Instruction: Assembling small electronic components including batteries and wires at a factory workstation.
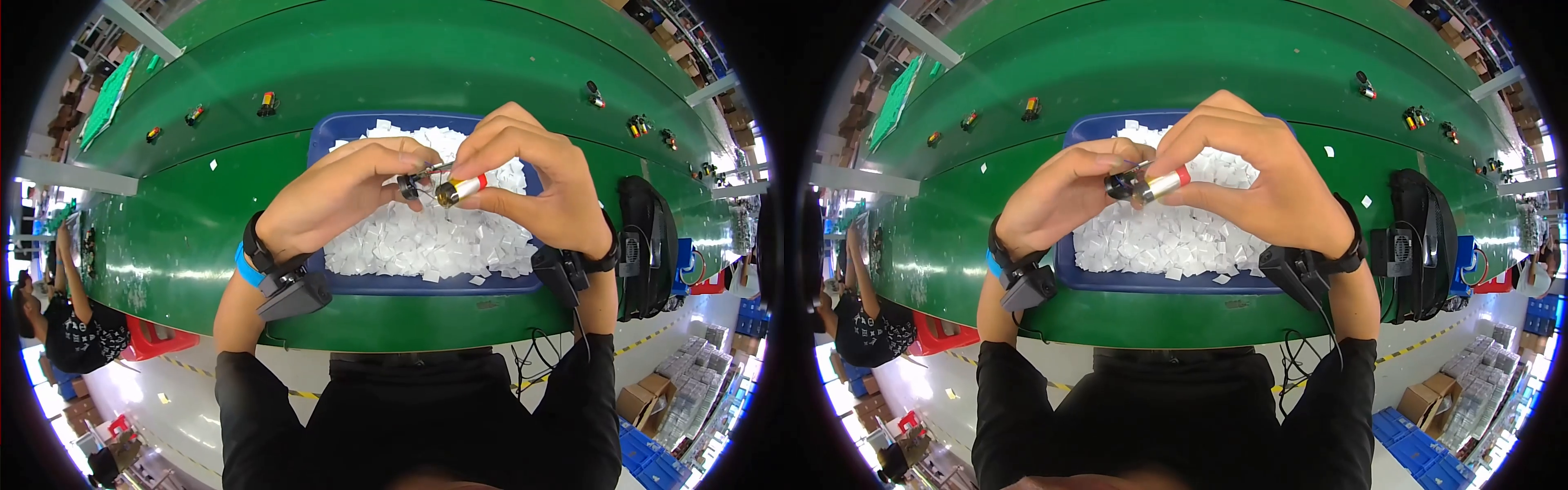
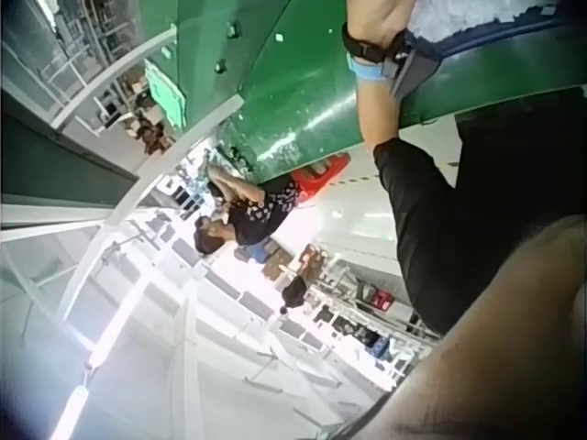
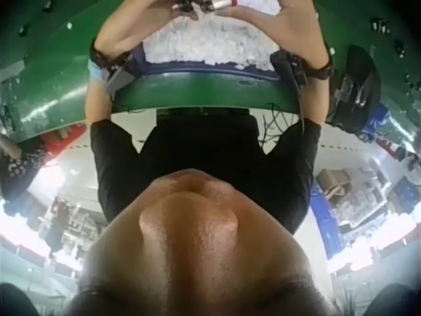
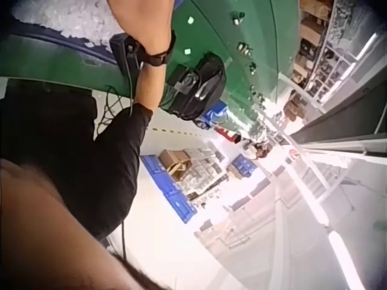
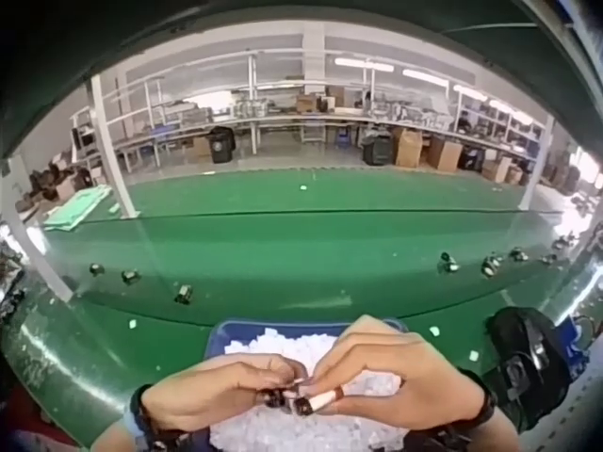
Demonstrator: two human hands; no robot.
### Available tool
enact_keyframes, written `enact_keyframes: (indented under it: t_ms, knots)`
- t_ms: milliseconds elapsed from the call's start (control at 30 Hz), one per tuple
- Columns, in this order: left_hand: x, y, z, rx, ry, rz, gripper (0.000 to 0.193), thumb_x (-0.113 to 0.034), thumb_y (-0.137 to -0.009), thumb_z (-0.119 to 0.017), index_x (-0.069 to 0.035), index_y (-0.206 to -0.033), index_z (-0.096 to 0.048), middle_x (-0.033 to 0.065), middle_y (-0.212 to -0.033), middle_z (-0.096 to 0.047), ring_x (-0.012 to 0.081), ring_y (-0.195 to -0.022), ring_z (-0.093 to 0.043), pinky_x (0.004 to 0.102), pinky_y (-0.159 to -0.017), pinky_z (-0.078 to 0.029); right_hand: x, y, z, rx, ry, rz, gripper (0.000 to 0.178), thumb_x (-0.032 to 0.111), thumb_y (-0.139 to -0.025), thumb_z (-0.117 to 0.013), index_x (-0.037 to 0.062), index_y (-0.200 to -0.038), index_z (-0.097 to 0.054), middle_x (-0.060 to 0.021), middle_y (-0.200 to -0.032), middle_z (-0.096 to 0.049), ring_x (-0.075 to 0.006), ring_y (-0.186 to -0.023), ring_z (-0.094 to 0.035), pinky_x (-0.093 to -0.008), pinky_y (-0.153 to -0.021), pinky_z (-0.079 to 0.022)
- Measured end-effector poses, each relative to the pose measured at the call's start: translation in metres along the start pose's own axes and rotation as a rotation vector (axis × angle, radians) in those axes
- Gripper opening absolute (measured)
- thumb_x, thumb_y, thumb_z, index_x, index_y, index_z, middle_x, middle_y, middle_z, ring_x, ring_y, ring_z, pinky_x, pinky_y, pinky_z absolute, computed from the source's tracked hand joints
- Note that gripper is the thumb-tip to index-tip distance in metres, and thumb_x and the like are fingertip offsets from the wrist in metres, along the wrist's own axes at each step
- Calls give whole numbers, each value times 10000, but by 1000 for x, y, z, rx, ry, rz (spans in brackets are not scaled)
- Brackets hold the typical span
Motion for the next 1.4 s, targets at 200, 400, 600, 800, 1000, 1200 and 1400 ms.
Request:
enact_keyframes:
  t_ms: [200, 400, 600, 800, 1000, 1200, 1400]
  knots:
    - [4, 0, 3, -87, 204, 85, 300, -289, -970, -544, -16, -1062, -629, 58, -1063, -635, 153, -929, -580, 319, -829, -450, 7, -1, -4, 98, 27, 93, 292, -17, -675, -813, 44, -922, -670, -76, -967, -701, -217, -918, -598, -348, -838, -465]
    - [-12, 5, -7, -188, 16, -153, 334, -300, -979, -547, -6, -1111, -635, 67, -1076, -665, 138, -891, -589, 300, -789, -461, -2, 3, 0, -62, 9, 6, 280, -15, -703, -794, 39, -946, -664, -92, -988, -715, -221, -908, -604, -327, -804, -475]
    - [-15, 6, -10, -236, -389, -102, 338, -272, -998, -515, 18, -1128, -630, 49, -948, -637, 124, -809, -595, 271, -678, -477, -1, 4, 5, -96, 82, -41, 267, -17, -719, -780, 33, -959, -673, -94, -984, -722, -222, -900, -604, -307, -769, -481]
    - [-9, 1, -5, -189, -403, -26, 333, -264, -994, -528, 24, -1131, -626, 46, -931, -634, 102, -762, -593, 241, -594, -464, 12, 2, 1, -51, 301, 154, 275, -22, -700, -788, 47, -948, -690, -69, -978, -727, -223, -870, -595, -304, -738, -486]
    - [-7, -1, 0, -209, -468, -33, 321, -255, -983, -558, 27, -1119, -629, 42, -904, -625, 94, -732, -580, 230, -544, -459, 17, 5, -4, -37, 367, 213, 305, -19, -676, -803, 65, -950, -695, -48, -971, -730, -232, -835, -589, -302, -701, -492]
    - [-2, -3, -7, -249, -303, -82, 314, -247, -979, -566, 31, -1112, -629, 45, -887, -623, 99, -739, -576, 234, -564, -497, 23, 11, -7, -98, 551, 316, 324, -43, -652, -797, 65, -941, -697, -42, -963, -732, -213, -788, -582, -280, -664, -491]
    - [-6, -1, -13, -227, -301, -122, 247, -124, -957, -569, 37, -1142, -604, 64, -905, -620, 111, -745, -576, 238, -557, -526, 25, 12, -5, -132, 569, 247, 310, -52, -635, -790, 54, -913, -705, -40, -956, -732, -193, -775, -581, -265, -642, -495]
Point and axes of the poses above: each hand's wrist, its own y-axis away from the middle knuckle, its own z-axis out of the back of the hand, x = y × z, the point moved 6 cm from there along -y, towards the middle knuckle
